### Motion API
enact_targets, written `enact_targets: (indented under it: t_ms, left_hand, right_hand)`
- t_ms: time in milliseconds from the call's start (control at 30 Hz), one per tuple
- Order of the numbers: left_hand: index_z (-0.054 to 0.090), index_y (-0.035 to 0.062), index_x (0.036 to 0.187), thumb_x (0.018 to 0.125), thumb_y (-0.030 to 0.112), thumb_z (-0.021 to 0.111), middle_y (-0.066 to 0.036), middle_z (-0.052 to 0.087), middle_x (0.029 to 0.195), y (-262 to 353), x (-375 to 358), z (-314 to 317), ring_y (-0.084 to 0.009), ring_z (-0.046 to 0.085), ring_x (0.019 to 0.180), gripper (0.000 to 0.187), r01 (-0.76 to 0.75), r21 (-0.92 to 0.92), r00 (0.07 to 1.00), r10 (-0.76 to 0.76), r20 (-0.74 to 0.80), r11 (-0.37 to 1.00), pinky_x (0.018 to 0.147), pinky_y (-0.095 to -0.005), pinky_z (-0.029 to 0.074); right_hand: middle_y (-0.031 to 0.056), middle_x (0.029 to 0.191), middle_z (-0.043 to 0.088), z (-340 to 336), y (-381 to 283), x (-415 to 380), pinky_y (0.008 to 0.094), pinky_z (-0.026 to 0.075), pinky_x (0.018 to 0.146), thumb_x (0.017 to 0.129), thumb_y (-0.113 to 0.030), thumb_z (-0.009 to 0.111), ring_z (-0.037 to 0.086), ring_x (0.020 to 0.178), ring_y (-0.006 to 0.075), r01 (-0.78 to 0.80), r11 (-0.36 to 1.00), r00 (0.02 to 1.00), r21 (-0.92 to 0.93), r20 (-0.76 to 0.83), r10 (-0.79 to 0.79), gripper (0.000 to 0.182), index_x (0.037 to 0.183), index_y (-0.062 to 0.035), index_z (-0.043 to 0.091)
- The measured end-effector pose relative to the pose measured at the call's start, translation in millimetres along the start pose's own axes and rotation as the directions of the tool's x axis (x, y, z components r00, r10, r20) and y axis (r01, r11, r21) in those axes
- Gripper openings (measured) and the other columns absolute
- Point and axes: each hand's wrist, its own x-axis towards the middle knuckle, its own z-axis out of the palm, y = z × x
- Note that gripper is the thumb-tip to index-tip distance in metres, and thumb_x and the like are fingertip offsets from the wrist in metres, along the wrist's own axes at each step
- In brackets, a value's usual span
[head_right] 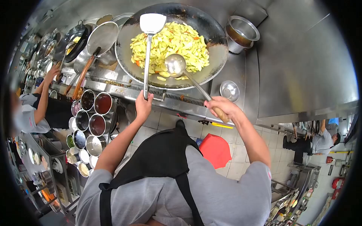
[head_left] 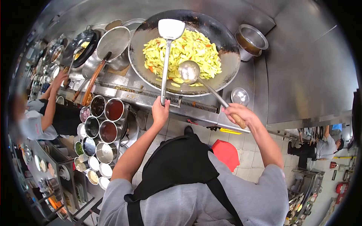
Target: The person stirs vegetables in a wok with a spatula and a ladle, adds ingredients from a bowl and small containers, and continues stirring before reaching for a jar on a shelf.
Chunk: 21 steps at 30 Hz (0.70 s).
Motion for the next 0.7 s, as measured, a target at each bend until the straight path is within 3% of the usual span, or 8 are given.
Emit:
enact_targets:
  t_ms: [133,200,233,300,400,533,600,700]
  left_hand:
    - [0.057,0.001,0.09,0.092,0.017,0.07,-0.02,0.064,0.081,6,-4,-3,-0.0438,0.062,0.08,0.02,-0.009,-0.048,1.0,0.008,-0.022,0.999,0.073,-0.049,0.048]
    - [0.057,0.0009,0.09,0.092,0.016,0.07,-0.02,0.063,0.081,14,-4,-5,-0.0438,0.062,0.079,0.02,0.027,-0.061,1.0,-0.027,-0.013,0.998,0.073,-0.0491,0.048]
    - [0.057,0.0009,0.091,0.093,0.016,0.07,-0.02,0.063,0.081,15,-5,-5,-0.0438,0.062,0.079,0.02,0.044,-0.067,0.999,-0.045,-0.006,0.997,0.072,-0.0492,0.048]
    - [0.057,0.0009,0.092,0.093,0.016,0.069,-0.021,0.063,0.082,11,-4,-2,-0.0442,0.061,0.08,0.019,0.042,-0.034,0.999,-0.042,-0.005,0.999,0.073,-0.0491,0.048]
    - [0.057,0.001,0.095,0.094,0.017,0.068,-0.022,0.063,0.086,3,-4,1,-0.0453,0.06,0.084,0.02,0.035,0.013,0.999,-0.035,-0.004,0.999,0.075,-0.0495,0.048]
    - [0.059,0.0011,0.098,0.095,0.019,0.067,-0.023,0.064,0.09,4,-6,1,-0.0469,0.061,0.088,0.02,-0.015,-0.039,0.999,0.014,-0.034,0.999,0.078,-0.0505,0.048]
    - [0.059,0.0002,0.096,0.095,0.019,0.068,-0.022,0.065,0.086,-3,-5,4,-0.045,0.062,0.083,0.021,-0.012,-0.073,1.0,0.01,-0.026,0.997,0.076,-0.0482,0.049]
    - [0.058,-0.0004,0.096,0.095,0.018,0.068,-0.022,0.065,0.084,2,-4,4,-0.045,0.062,0.081,0.021,-0.012,-0.046,1.0,0.011,-0.017,0.999,0.075,-0.0483,0.048]
  right_hand:
    - [0.0069,0.074,0.061,0,-6,-55,0.0285,0.049,0.054,0.093,-0.017,0.068,0.058,0.06,0.0127,-0.024,0.961,0.947,-0.277,-0.314,-0.067,0.027,0.117,-0.0048,0.063]
    - [0.0132,0.082,0.067,6,-41,-100,0.0365,0.056,0.068,0.091,-0.012,0.068,0.066,0.073,0.0229,-0.209,0.696,0.854,-0.686,-0.475,-0.212,0.038,0.128,-0.0079,0.061]
    - [0.0145,0.085,0.068,-1,-45,-117,0.0392,0.056,0.072,0.09,-0.012,0.069,0.066,0.078,0.0266,-0.251,0.577,0.837,-0.777,-0.474,-0.274,0.042,0.131,-0.0092,0.06]
    - [0.0171,0.092,0.071,-17,-49,-142,0.0447,0.055,0.082,0.088,-0.012,0.07,0.068,0.089,0.0341,-0.334,0.305,0.805,-0.892,-0.439,-0.4,0.051,0.137,-0.0119,0.058]
    - [0.0176,0.102,0.072,-11,-59,-133,0.0486,0.052,0.091,0.089,-0.014,0.067,0.067,0.098,0.0403,-0.451,0.13,0.82,-0.883,-0.467,-0.33,0.056,0.144,-0.0139,0.055]
    - [0.0214,0.103,0.071,-26,-22,7,0.0521,0.052,0.09,0.09,-0.017,0.062,0.066,0.104,0.042,-0.412,0.208,0.767,-0.887,-0.461,-0.447,0.043,0.132,-0.0087,0.059]
    - [0.0171,0.083,0.069,-64,0,62,0.0476,0.056,0.069,0.093,-0.017,0.064,0.07,0.077,0.0337,-0.093,0.199,0.749,-0.976,-0.2,-0.631,0.028,0.118,-0.0041,0.06]
    - [0.0054,0.068,0.057,-56,-39,34,0.0364,0.048,0.045,0.097,-0.019,0.065,0.057,0.051,0.0169,-0.082,0.864,0.906,-0.497,-0.398,-0.143,0.017,0.1,-0.0048,0.055]
